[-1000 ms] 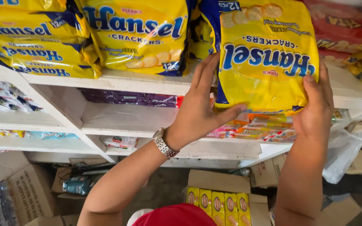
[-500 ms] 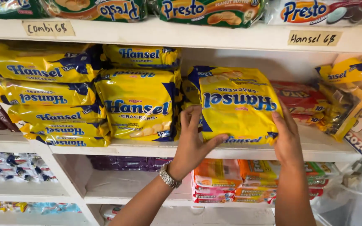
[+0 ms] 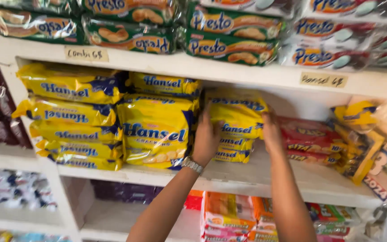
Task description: The recorder is taking multipacks of crackers from cardboard boxes on the floor and organizing them onto grocery store shelves.
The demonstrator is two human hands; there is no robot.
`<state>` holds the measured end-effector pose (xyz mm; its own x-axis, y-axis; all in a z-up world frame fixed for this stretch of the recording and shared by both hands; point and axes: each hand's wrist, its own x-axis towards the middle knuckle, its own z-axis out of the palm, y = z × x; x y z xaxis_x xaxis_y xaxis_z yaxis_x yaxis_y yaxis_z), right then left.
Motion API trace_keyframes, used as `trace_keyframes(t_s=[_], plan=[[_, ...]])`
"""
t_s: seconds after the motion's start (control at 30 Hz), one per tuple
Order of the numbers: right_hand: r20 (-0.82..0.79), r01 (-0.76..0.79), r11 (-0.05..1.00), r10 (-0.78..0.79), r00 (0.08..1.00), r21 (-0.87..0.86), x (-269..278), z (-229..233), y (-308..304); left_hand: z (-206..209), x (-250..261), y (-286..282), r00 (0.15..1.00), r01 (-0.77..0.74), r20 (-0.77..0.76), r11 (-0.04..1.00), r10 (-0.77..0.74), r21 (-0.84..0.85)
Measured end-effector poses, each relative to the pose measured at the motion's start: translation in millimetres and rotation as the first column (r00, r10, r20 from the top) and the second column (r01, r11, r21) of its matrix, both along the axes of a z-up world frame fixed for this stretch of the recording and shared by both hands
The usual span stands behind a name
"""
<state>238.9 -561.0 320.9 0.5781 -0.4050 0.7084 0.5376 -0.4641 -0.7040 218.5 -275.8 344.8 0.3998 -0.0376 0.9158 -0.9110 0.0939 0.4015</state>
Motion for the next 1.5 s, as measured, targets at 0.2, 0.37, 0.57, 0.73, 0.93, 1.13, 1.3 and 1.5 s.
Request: trace_keyframes(t_s=[0.2, 0.37, 0.57, 0.73, 0.93, 1.13, 1.3, 1.5], plan=[[-0.009, 0.015, 1.000, -0.015, 1.000, -0.019, 22.9, -6.2, 2.7, -17.3, 29.2, -14.3, 0.973, -0.141, -0.146, 0.960, 0.179, 0.242], [-0.032, -0.001, 0.998, 0.003, 0.999, 0.057, 17.1, -5.4, 12.6, -6.5, 22.5, -9.2, 0.970, -0.190, -0.099, 0.949, 0.221, 0.253], [-0.033, 0.057, 0.998, -0.057, 0.998, 0.002, 18.9, -15.2, 3.2, 3.9, -16.8, 6.4, 0.854, -0.391, -0.049, 0.701, 0.518, 0.597], [-0.016, -0.204, 0.975, 0.203, 0.979, -0.090, -64.8, 0.7, 56.1, -14.5, -3.3, 11.7, 0.545, -0.838, 0.433, 0.459, 0.718, 0.294], [-0.169, -0.134, 0.984, 0.113, 0.979, -0.117, -49.1, -3.9, 49.3, -12.7, 24.6, 5.4, 0.697, -0.686, 0.590, 0.618, 0.407, 0.384], [-0.130, -0.118, 0.959, 0.087, 0.988, -0.256, -69.4, -5.2, 59.6, -15.2, 2.8, 9.7, 0.639, -0.766, 0.600, 0.463, 0.481, 0.445], [-0.083, 0.078, 0.832, -0.147, 0.986, -0.549, -96.9, 5.2, 90.9, -28.9, 2.0, 21.3, 0.493, -0.867, 0.691, 0.235, 0.529, 0.439], [-0.110, 0.119, 0.768, -0.240, 0.965, -0.630, -98.1, 8.3, 105.6, -42.6, 8.6, 15.3, 0.416, -0.889, 0.711, 0.090, 0.567, 0.448]])
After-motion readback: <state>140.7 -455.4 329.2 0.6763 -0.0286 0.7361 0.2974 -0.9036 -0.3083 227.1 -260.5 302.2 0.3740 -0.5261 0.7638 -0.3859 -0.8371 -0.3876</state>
